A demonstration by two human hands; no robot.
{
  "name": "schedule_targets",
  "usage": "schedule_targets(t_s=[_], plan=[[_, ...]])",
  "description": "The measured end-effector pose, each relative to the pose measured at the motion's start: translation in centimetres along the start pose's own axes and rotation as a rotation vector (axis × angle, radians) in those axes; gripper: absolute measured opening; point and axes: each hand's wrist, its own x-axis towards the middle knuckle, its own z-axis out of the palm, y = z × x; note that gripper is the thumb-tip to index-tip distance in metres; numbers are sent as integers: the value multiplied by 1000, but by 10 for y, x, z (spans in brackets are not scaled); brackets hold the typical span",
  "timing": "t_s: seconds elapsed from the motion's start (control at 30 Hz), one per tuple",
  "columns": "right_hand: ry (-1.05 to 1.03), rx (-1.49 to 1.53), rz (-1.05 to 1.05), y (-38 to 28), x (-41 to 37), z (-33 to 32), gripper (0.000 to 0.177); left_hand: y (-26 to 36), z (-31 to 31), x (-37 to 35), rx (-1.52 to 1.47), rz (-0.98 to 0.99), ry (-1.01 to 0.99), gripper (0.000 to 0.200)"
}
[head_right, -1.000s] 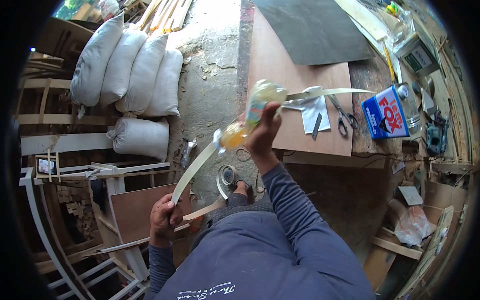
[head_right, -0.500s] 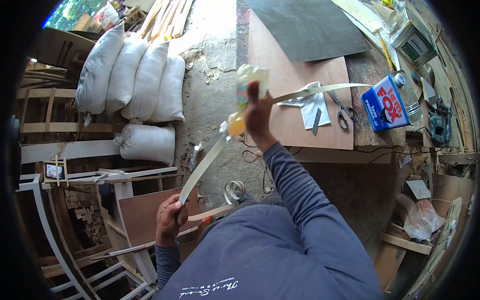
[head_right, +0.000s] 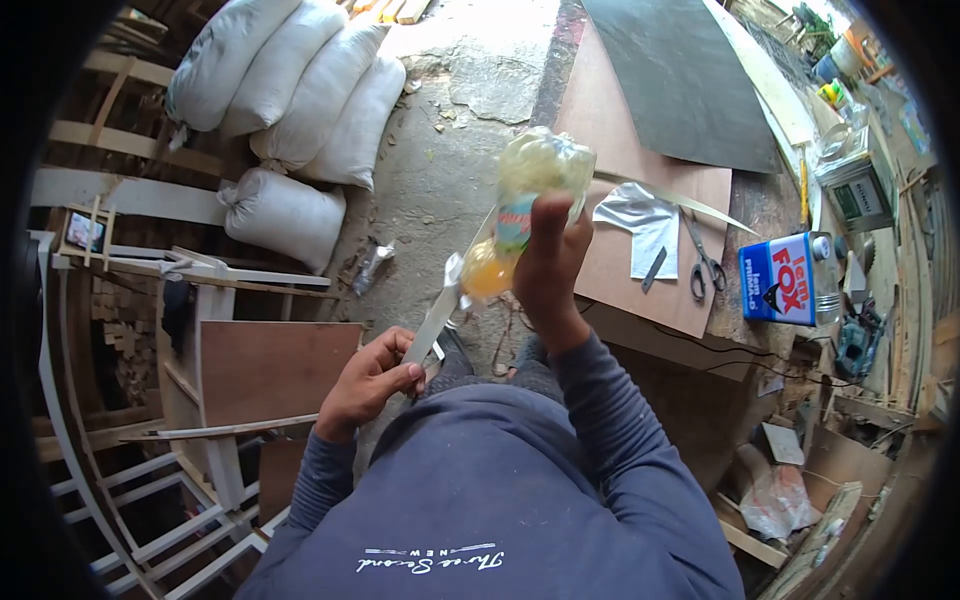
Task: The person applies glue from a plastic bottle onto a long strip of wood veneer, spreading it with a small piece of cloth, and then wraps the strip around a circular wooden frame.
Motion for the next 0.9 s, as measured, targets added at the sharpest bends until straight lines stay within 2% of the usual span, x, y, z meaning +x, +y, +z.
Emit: schedule_targets(t_s=[0.07,0.17,0.2,0.23,0.3,0.33,0.37,0.4,0.47,0.5,0.57,0.6,0.63,0.73,0.8,0.9], plan=[[-131,-76,2,-1,-25,6,93,-2,2,11,-34,20,-59,18],[-154,-216,-75,-8,-33,14,99,8,4,21,-61,-2,-57,26],[-99,-241,-102,-7,-21,14,95,12,4,21,-73,-19,-40,29],[-42,-266,-127,-7,-10,14,91,12,-3,22,42,-5,-77,38],[52,-240,-107,-13,6,16,81,1,-11,24,37,60,-128,40],[115,-207,-111,-15,1,24,84,0,-15,28,38,102,-151,40],[16,-205,-101,-16,-8,28,88,3,-20,30,105,183,-201,37],[-79,-205,-85,-17,-20,30,92,4,-23,33,119,152,-192,35],[-91,-309,-147,3,-27,17,96,0,-29,36,142,79,-178,30],[-95,-361,-179,7,-29,20,98,-4,-28,37,36,96,-153,25],[-6,-420,-194,10,-7,26,91,-5,-31,37,-18,65,-147,24],[47,-387,-155,-1,6,39,88,-5,-32,36,-41,47,-148,23],[61,-351,-92,5,14,25,81,-14,-36,38,11,103,-131,23],[-54,-287,-117,-1,-8,44,86,-8,-40,38,-177,-33,-145,23],[-119,-300,-135,8,-23,42,90,-5,-42,37,-155,-31,-156,26],[-68,-510,-276,16,-3,39,89,-6,-47,32,-118,-27,-135,28]])
